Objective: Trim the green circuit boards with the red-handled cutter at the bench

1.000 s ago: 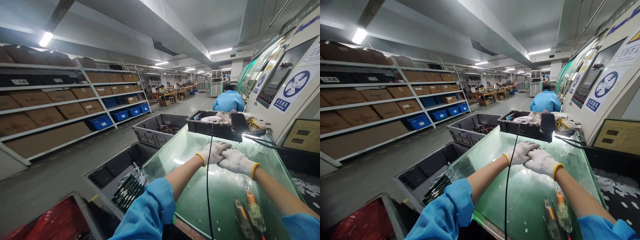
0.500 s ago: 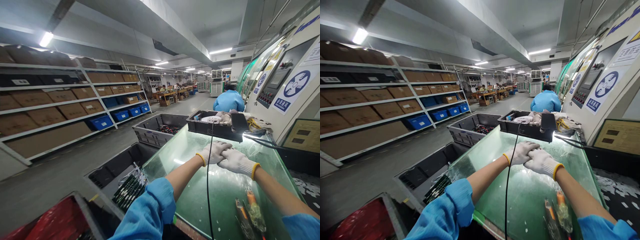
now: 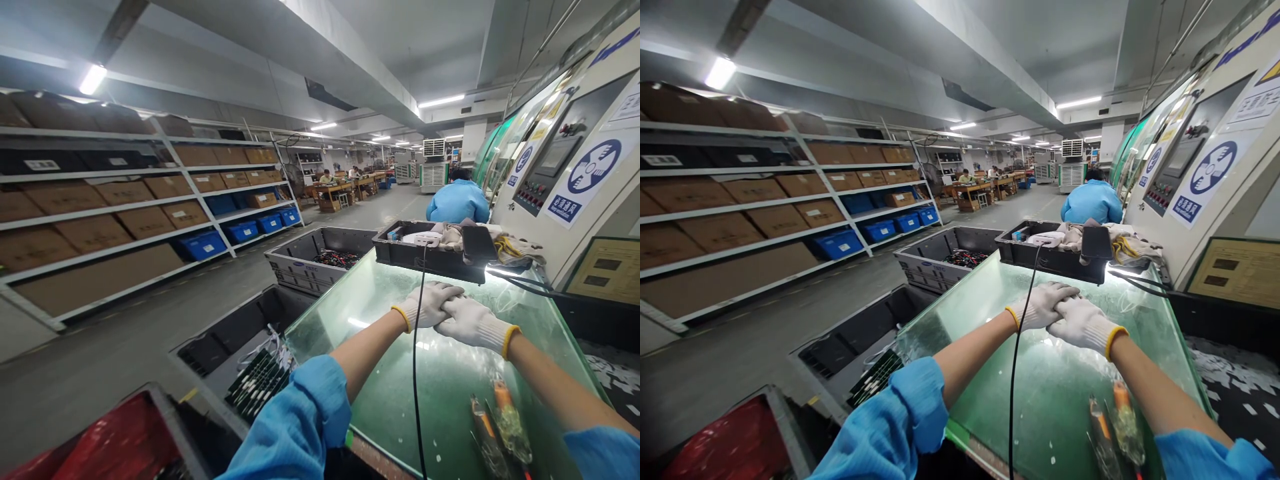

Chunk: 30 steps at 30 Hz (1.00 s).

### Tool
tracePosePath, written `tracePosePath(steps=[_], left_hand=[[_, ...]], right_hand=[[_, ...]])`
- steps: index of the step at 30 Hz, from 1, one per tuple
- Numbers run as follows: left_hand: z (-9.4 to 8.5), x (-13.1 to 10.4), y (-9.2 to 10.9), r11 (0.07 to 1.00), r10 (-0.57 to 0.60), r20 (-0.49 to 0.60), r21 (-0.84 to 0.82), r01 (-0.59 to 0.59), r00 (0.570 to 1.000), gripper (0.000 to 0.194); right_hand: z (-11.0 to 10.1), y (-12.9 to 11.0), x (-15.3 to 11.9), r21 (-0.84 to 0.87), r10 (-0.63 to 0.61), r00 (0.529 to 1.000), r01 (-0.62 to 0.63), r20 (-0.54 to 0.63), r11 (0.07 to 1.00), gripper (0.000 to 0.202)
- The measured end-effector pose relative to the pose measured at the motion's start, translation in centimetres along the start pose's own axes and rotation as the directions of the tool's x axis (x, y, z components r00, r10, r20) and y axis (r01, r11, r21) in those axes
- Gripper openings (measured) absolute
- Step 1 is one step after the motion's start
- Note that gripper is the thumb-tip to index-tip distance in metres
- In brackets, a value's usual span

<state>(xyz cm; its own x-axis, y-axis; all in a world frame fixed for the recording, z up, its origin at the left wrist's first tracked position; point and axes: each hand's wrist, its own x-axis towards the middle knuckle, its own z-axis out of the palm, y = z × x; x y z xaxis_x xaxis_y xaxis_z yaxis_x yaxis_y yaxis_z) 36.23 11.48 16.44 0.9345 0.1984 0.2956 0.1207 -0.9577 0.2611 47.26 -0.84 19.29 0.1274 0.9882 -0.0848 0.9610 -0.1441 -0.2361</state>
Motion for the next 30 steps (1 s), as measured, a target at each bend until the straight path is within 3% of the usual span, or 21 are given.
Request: tracePosePath(steps=[30], left_hand=[[-0.75, -0.05, 0.78, 1.000, 0.009, 0.011, 0.009, -0.009, 1.000, 0.060]], right_hand=[[0.27, 0.15, 0.03, 0.000, 0.002, 1.000, -0.002, -0.007, 1.000, 0.044]])
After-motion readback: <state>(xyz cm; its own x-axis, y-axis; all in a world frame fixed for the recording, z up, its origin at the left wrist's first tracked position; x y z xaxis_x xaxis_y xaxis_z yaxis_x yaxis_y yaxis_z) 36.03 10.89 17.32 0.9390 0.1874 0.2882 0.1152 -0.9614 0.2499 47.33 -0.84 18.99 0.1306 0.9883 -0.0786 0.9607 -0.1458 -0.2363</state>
